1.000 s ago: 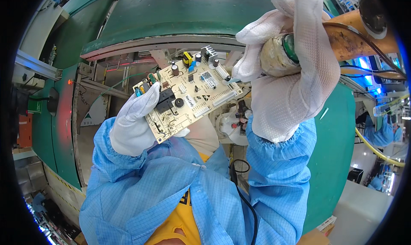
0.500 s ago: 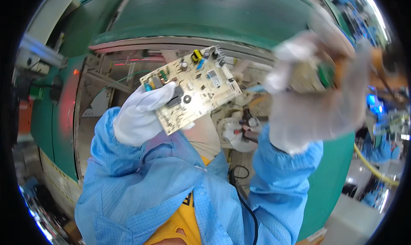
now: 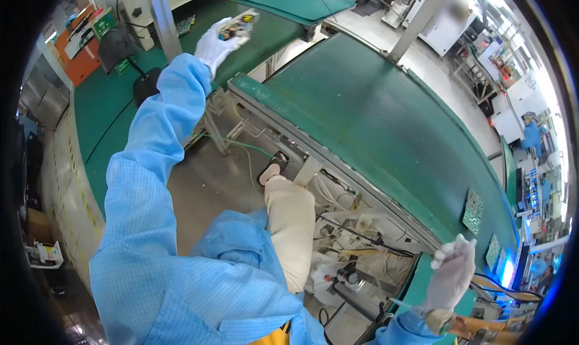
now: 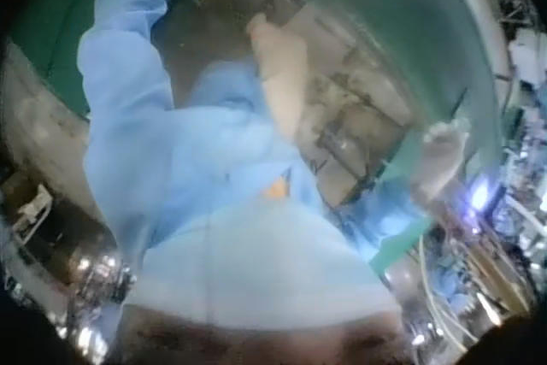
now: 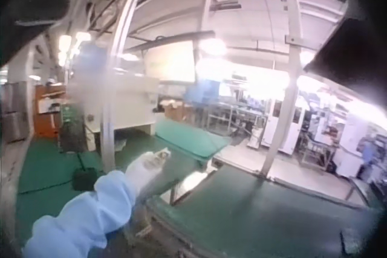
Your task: Assembling and inspecting electronic circuit boards on a factory production line using a powered tool.
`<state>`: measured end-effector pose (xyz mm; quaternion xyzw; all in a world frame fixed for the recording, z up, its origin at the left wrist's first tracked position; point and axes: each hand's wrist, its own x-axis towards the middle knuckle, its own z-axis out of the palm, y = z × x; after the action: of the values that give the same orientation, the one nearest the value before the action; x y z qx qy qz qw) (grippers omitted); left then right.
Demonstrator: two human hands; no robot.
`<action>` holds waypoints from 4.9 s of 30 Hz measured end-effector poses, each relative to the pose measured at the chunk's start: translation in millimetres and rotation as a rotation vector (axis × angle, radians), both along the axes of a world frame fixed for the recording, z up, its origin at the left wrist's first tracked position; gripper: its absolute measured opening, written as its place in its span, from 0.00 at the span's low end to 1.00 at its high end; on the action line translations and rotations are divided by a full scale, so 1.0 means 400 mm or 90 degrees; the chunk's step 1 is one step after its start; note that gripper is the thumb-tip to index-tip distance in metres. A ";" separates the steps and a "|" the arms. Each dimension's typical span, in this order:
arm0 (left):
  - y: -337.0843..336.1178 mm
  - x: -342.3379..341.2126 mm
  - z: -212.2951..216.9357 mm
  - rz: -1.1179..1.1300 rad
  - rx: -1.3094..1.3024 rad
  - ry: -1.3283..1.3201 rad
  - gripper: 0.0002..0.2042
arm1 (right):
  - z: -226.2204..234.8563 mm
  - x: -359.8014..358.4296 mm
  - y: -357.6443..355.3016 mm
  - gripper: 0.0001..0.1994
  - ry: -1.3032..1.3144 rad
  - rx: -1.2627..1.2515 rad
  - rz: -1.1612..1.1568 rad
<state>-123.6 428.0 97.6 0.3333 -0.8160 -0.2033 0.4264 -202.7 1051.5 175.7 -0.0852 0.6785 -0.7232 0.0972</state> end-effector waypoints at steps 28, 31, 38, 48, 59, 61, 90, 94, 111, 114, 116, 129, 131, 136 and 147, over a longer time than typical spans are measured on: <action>0.438 -0.230 0.052 -0.378 -0.078 -0.070 0.25 | -0.169 -0.438 0.117 0.12 0.624 0.959 -0.215; 0.649 -0.285 0.072 -0.498 -0.201 -0.167 0.30 | -0.152 -0.385 0.038 0.11 0.680 0.982 -0.180; 0.880 -0.278 0.069 -0.600 -0.324 -0.264 0.36 | -0.064 -0.146 -0.200 0.09 0.646 0.732 0.068; 0.826 -0.195 0.080 -0.589 -0.363 -0.083 0.18 | 0.024 -0.012 -0.243 0.36 -0.074 0.163 0.283; 0.745 -0.084 0.054 -0.596 -0.275 0.178 0.19 | 0.118 0.006 -0.141 0.45 0.104 -0.080 0.096; 0.697 -0.028 0.031 -0.600 0.113 0.204 0.20 | 0.120 -0.004 -0.067 0.43 0.054 -0.217 0.203; 0.308 0.590 -0.068 -0.446 0.781 0.629 0.21 | 0.091 0.260 -0.225 0.29 0.287 -0.088 -0.087; 0.270 0.617 -0.070 -0.411 0.837 0.709 0.18 | 0.072 0.216 -0.202 0.29 0.314 -0.109 -0.037; 0.215 0.629 -0.054 -0.270 0.725 0.841 0.14 | 0.060 0.206 -0.198 0.26 0.287 -0.182 -0.084; 0.205 0.622 -0.031 -0.252 0.697 0.860 0.15 | 0.064 0.208 -0.201 0.26 0.279 -0.171 -0.108; 0.209 0.613 -0.021 -0.240 0.699 0.870 0.15 | 0.069 0.214 -0.212 0.26 0.267 -0.203 -0.124; 0.306 0.540 -0.036 -0.506 0.826 0.735 0.20 | 0.048 0.181 -0.196 0.28 0.355 -0.109 -0.142; 0.353 0.498 -0.023 -0.520 0.883 0.706 0.21 | 0.044 0.176 -0.195 0.29 0.365 -0.116 -0.114; 0.461 0.367 -0.015 -0.634 0.926 0.548 0.21 | 0.067 0.194 -0.221 0.30 0.335 -0.133 -0.081; 0.755 0.165 -0.018 -0.856 1.163 0.268 0.24 | 0.095 0.217 -0.291 0.31 0.339 -0.132 -0.060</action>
<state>-57.4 729.9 90.4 -0.0250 -0.2897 -0.9559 -0.0408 -116.1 935.1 213.8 -0.2501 0.6058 -0.7445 -0.1274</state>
